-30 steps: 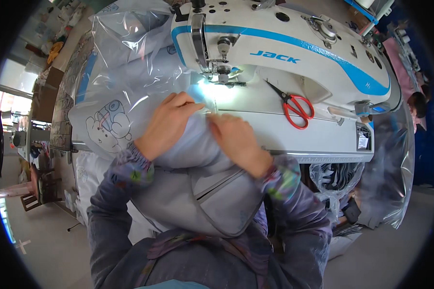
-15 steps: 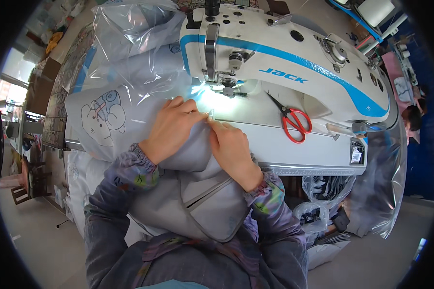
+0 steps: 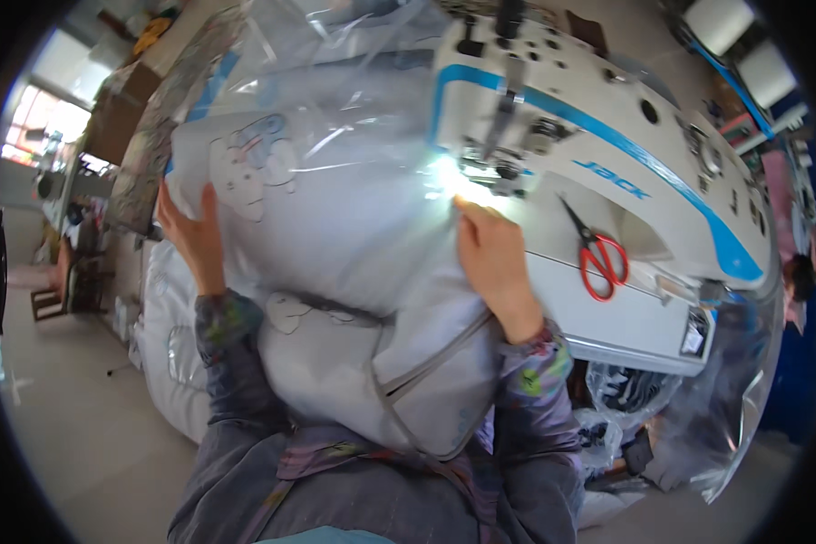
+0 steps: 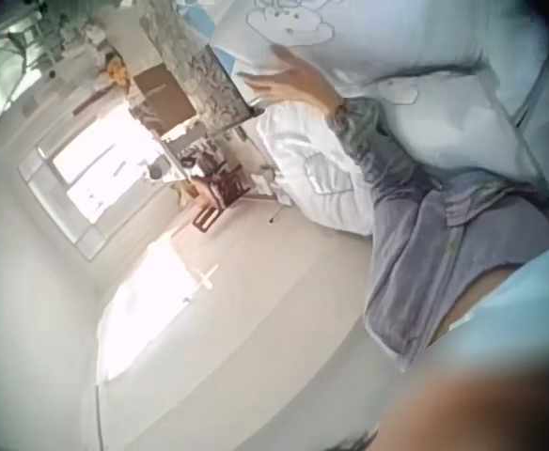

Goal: Sewing fabric and plastic sheets together to manufacture bags or covers using an industrial sewing machine.

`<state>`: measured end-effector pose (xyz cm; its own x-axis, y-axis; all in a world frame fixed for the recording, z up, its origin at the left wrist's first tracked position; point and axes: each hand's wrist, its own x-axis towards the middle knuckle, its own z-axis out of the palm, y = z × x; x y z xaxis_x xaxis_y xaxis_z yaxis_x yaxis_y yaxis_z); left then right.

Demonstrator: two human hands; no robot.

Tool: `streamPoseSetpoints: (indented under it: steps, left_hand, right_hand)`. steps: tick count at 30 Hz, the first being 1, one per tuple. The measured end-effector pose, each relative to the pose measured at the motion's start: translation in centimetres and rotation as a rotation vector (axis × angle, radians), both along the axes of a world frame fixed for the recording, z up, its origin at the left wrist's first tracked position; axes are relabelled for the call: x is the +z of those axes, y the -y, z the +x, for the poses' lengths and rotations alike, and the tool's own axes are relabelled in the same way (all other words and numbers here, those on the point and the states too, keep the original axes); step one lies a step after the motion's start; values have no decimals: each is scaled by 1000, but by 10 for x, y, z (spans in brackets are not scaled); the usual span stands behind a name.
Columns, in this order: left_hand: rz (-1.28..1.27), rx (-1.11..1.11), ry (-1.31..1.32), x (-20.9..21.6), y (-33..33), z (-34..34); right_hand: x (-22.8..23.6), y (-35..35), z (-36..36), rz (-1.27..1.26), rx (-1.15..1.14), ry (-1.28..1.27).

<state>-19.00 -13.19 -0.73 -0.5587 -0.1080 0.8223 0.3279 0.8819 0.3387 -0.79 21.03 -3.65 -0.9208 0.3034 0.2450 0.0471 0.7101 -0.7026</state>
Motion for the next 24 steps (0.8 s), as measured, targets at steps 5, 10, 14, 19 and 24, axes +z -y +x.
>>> streamPoseSetpoints:
  steps: [5, 10, 14, 19, 24]
  left_hand:
    - [289, -541, 1136, 3, 125, -14]
    - [-389, -239, 389, 94, 29, -128]
    - [-451, -215, -212, 128, -101, -177]
    - [-153, -780, -456, 116, -144, -37]
    - [-805, -1099, -50, 53, -180, 25]
  right_hand:
    - [1, -5, -1, -63, 61, -66]
    - [13, 17, 3, -118, 74, 28]
    - [7, 54, 1, 345, -138, 151]
    - [7, 63, -6, 473, -217, 296]
    - [15, 55, -14, 432, -183, 359]
